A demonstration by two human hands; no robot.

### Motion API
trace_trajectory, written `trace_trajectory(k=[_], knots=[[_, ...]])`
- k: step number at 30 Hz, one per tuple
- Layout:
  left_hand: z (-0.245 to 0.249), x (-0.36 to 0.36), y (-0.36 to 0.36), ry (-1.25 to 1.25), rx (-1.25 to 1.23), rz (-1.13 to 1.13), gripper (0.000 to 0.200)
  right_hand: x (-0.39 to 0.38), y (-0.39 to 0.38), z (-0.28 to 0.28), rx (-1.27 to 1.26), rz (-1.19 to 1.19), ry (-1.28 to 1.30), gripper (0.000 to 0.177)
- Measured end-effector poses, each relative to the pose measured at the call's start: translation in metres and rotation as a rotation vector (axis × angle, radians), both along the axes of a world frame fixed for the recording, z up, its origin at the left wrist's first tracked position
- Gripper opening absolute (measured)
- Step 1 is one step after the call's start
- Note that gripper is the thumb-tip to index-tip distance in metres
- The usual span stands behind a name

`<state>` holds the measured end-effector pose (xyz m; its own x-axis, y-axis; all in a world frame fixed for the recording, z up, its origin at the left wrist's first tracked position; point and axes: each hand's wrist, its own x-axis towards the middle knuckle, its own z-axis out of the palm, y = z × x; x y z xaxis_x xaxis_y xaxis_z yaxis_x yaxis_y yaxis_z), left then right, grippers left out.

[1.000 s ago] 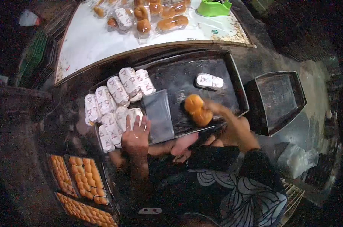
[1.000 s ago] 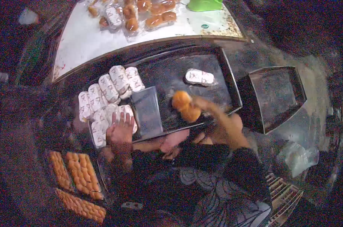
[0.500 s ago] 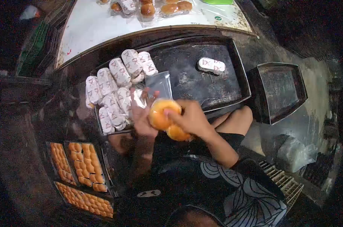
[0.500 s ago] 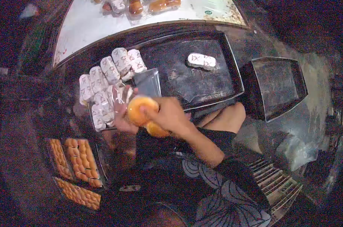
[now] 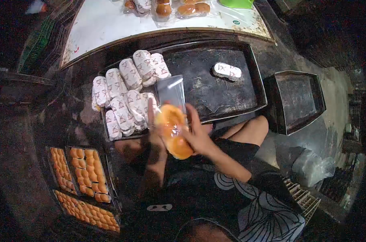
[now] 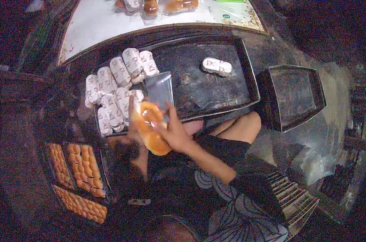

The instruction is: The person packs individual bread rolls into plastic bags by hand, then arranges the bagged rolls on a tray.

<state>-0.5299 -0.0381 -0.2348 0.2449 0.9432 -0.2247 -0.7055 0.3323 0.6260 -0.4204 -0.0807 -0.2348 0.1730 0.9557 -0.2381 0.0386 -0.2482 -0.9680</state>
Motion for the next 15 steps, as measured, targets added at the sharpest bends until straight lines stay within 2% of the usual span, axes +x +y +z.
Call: trace_trajectory(k=[1, 2, 3, 4, 5, 6, 7, 8, 9, 10, 11, 12, 13, 14, 15], knots=[[-0.061, -0.023, 0.004, -0.542, -0.128, -0.215, 0.071, -0.005, -0.018, -0.009, 0.037, 0.053, -0.065, 0.076], [-0.059, -0.018, -0.001, -0.544, -0.126, -0.208, 0.071, -0.007, -0.022, -0.004, 0.075, 0.106, -0.131, 0.075], [-0.056, -0.009, -0.011, -0.455, -0.048, -0.182, 0.066, -0.014, -0.018, -0.002, 0.108, -0.04, 0.156, 0.074], [-0.051, 0.0, -0.024, -0.365, 0.028, -0.161, 0.062, -0.016, -0.008, -0.004, 0.107, -0.046, 0.157, 0.074], [-0.046, 0.012, -0.038, -0.05, 0.061, -0.025, 0.056, -0.013, 0.007, -0.008, 0.058, -0.093, 0.076, 0.072], [-0.046, 0.011, -0.037, -0.051, 0.059, -0.026, 0.056, -0.013, 0.014, -0.011, 0.008, -0.138, -0.006, 0.07], [-0.046, 0.005, -0.032, -0.021, -0.059, 0.023, 0.054, -0.017, 0.01, -0.02, 0.07, -0.084, -0.137, 0.066], [-0.044, -0.004, -0.023, 0.012, -0.17, 0.07, 0.053, -0.018, 0.003, -0.018, 0.227, 0.081, -0.277, 0.062], [-0.083, -0.023, -0.019, -0.196, -0.255, 0.045, 0.047, -0.018, -0.004, -0.011, 0.31, 0.174, -0.303, 0.06], [-0.072, -0.02, -0.019, -0.199, -0.232, 0.045, 0.047, -0.015, -0.005, 0.001, 0.394, 0.27, -0.332, 0.059], [-0.061, -0.011, -0.025, -0.129, -0.32, 0.06, 0.044, -0.01, 0.001, -0.003, 0.416, 0.27, -0.338, 0.059], [-0.052, -0.002, -0.034, -0.053, -0.411, 0.071, 0.041, -0.006, 0.008, -0.013, 0.33, 0.204, -0.378, 0.052], [-0.058, 0.006, -0.044, 0.198, -0.193, 0.062, 0.041, -0.002, 0.017, -0.024, 0.25, 0.135, -0.417, 0.045], [-0.047, 0.011, -0.037, 0.105, -0.274, 0.101, 0.036, 0.006, 0.035, -0.033, 0.19, 0.211, -0.527, 0.033], [-0.08, 0.002, -0.028, 0.333, -0.206, -0.059, 0.034, 0.016, 0.06, -0.04, 0.126, 0.281, -0.632, 0.023]])
